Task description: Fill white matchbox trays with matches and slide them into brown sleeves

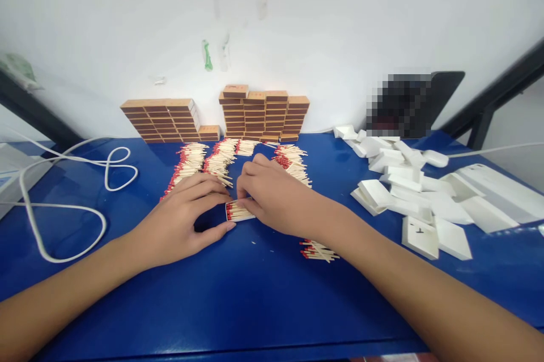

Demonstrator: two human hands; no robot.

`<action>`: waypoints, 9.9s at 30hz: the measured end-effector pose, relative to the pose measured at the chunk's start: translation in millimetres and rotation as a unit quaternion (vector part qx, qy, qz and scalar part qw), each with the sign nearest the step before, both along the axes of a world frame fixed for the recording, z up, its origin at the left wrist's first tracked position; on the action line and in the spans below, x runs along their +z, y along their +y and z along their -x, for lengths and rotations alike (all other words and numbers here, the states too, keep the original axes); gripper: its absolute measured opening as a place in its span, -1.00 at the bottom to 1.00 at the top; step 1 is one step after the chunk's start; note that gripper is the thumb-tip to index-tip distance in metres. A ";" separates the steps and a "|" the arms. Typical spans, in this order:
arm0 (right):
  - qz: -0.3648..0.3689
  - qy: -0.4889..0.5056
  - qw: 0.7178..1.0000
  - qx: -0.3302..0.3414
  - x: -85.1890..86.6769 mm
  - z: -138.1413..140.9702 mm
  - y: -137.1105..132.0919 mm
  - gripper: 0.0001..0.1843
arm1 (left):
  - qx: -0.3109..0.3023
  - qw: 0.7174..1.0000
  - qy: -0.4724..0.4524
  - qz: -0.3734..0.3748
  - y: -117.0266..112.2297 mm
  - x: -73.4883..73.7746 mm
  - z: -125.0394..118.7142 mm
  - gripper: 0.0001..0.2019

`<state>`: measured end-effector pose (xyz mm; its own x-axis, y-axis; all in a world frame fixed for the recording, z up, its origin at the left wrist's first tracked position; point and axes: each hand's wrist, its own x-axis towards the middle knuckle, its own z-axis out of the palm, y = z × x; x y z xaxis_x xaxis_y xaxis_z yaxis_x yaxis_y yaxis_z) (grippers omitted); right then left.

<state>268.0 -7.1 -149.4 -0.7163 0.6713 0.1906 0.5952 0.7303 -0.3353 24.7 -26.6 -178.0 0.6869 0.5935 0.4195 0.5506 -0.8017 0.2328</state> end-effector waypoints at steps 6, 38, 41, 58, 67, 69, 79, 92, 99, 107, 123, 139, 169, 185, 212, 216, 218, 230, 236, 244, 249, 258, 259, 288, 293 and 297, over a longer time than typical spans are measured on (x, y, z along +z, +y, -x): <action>0.005 0.010 1.000 -0.007 0.1 -1.9 4.1 -0.95 | 0.001 1.000 0.002 0.000 0.2 0.4 0.4 -0.73; -0.002 -0.070 0.985 -0.157 -4.0 -13.0 55.6 -0.77 | -0.007 1.000 -0.010 0.021 -3.6 -1.1 -0.6 -0.74; -0.015 -0.040 0.988 -0.152 -8.3 -14.4 45.3 -0.82 | -0.008 1.000 -0.012 0.022 -3.6 -0.6 -0.8 -0.75; -0.053 -0.036 0.995 -0.081 -23.1 -9.6 34.3 -0.80 | -0.003 1.000 -0.002 0.015 -3.9 -0.9 -1.3 -0.75; 0.000 0.005 0.998 -0.055 2.3 -16.0 13.3 -0.78 | 0.007 1.000 -0.009 0.010 -3.7 1.4 -2.0 -0.76; 0.020 0.001 0.999 -0.032 7.9 -12.4 3.9 -0.81 | 0.009 1.000 -0.008 0.009 -3.8 1.7 -2.3 -0.76; 0.084 -0.024 0.996 -0.012 10.4 -7.4 -7.7 -0.92 | 0.008 1.000 0.000 0.021 -4.2 2.6 -2.7 -0.77; -0.110 0.011 0.978 -0.178 -26.4 0.7 49.4 -0.90 | 0.003 1.000 -0.009 0.005 -4.1 1.2 -2.8 -0.76; -0.105 -0.017 0.978 -0.181 -25.7 3.0 52.0 -0.90 | 0.003 1.000 -0.009 0.002 -4.1 0.4 -2.4 -0.77; -0.103 -0.044 0.977 -0.183 -25.0 1.0 56.9 -0.86 | 0.002 1.000 -0.008 0.004 -3.2 0.2 -2.1 -0.76; -0.118 -0.011 0.977 -0.178 -21.2 -4.8 53.7 -0.95 | 0.004 1.000 -0.010 0.001 -2.9 -0.5 -1.8 -0.76; 0.147 0.002 0.987 -0.059 8.6 -5.6 2.5 -0.80 | 0.002 1.000 -0.008 0.018 -2.6 0.0 -0.4 -0.76; 0.146 0.038 0.987 -0.057 -2.7 2.0 2.4 -0.97 | -0.001 1.000 -0.005 0.023 -1.9 1.3 -1.0 -0.78; -0.005 0.036 0.988 -0.152 5.2 -18.1 22.8 -0.79 | 0.003 1.000 -0.014 0.015 -2.2 1.7 -0.3 -0.77; -0.083 -0.017 0.984 -0.159 -28.9 -10.9 50.8 -0.88 | -0.006 1.000 -0.008 -0.001 -1.7 -0.6 -0.4 -0.77; -0.066 0.002 0.988 -0.138 -17.0 -16.2 41.0 -0.86 | 0.000 1.000 -0.007 -0.002 -1.7 -0.8 0.0 -0.77; -0.044 0.022 0.994 -0.100 -8.3 -18.8 32.3 -0.82 | 0.003 1.000 -0.008 -0.003 -1.8 -0.6 0.0 -0.76; 0.032 -0.011 0.999 -0.007 9.1 -4.9 -4.4 -0.85 | 0.009 1.000 -0.002 0.011 -2.3 1.4 -0.4 -0.79; 0.022 0.019 1.000 0.001 6.8 -5.0 -4.3 -0.91 | 0.009 1.000 0.002 0.012 -1.7 1.0 0.1 -0.78; 0.025 0.034 0.999 0.002 2.8 -3.3 0.0 -0.92 | 0.005 1.000 0.002 0.011 -1.2 1.7 -0.2 -0.77; 0.054 0.031 0.998 0.010 3.7 -4.7 -0.5 -0.92 | 0.004 1.000 0.002 0.014 -1.8 1.5 -0.3 -0.77; 0.054 0.043 0.997 0.018 1.3 -6.2 2.3 -0.85 | 0.006 1.000 0.006 0.016 -1.8 1.5 0.0 -0.76; 0.056 0.040 0.997 0.020 1.8 -6.0 1.6 -0.84 | 0.006 1.000 0.005 0.016 -1.9 1.6 -0.1 -0.76; -0.023 0.163 0.876 -0.453 81.5 10.2 134.6 -0.54 | 0.017 0.993 -0.102 -0.061 -6.9 3.6 -2.5 -0.79; -0.001 0.141 0.881 -0.451 82.1 45.3 151.1 -0.58 | 0.025 0.989 -0.122 -0.079 -5.6 5.7 -1.8 -0.77; 0.010 0.168 0.885 -0.435 88.1 43.7 145.5 -0.71 | 0.058 0.982 -0.145 -0.107 -2.5 9.8 0.0 -0.81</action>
<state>224.3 138.4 -61.2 0.1675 0.9460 0.2775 0.7935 0.0377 -0.6074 24.7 -29.1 -168.2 0.4538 0.5376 0.7107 0.5758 -0.7856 0.2266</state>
